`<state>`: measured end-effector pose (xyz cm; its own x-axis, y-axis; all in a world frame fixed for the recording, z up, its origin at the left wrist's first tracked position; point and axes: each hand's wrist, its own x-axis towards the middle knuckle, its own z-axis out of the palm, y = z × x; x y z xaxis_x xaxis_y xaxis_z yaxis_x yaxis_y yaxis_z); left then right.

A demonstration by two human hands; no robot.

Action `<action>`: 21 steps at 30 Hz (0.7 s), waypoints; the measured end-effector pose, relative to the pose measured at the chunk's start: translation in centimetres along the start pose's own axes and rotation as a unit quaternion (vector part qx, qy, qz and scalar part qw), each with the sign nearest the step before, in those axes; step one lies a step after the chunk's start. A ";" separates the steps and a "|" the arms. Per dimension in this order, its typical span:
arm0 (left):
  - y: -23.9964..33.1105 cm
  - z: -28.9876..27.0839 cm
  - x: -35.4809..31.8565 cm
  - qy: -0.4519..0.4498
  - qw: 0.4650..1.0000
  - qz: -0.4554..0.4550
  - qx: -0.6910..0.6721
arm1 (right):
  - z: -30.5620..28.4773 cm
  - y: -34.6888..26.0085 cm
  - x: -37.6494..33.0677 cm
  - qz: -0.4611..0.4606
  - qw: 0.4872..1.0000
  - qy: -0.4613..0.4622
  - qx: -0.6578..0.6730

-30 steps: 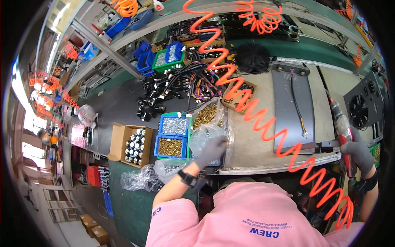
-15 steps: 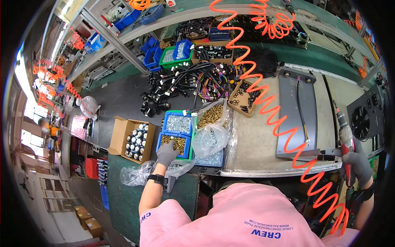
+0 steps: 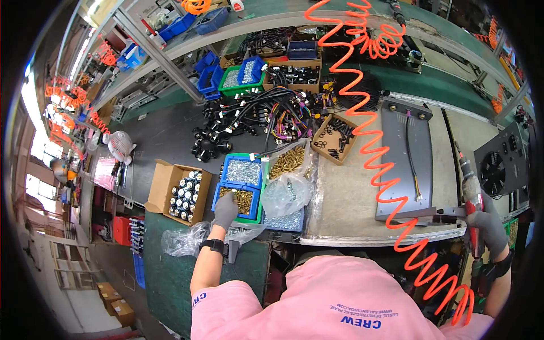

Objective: Assembling and securing components onto a metal electronics chassis using an air-powered screwdriver.

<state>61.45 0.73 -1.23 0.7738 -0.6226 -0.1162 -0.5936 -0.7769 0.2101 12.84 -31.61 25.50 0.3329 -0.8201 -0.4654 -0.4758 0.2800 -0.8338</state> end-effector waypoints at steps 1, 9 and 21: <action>-0.3 -0.2 0.0 0.014 0.999 -0.020 -0.039 | -0.1 0.1 0.0 0.006 1.000 -0.005 0.000; -1.6 -0.4 2.2 -0.049 0.824 -0.117 -0.552 | -0.7 -0.5 -0.5 -0.011 0.997 -0.033 -0.069; -1.4 -0.8 1.0 0.005 0.804 -0.134 -0.579 | 0.6 -2.4 -0.7 0.035 0.995 -0.081 -0.042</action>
<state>63.28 1.28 -0.89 0.8447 -0.4417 -0.3024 0.1949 -0.2724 0.9422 14.19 -31.44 27.65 0.4206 -0.7068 -0.5687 -0.5668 0.2847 -0.7731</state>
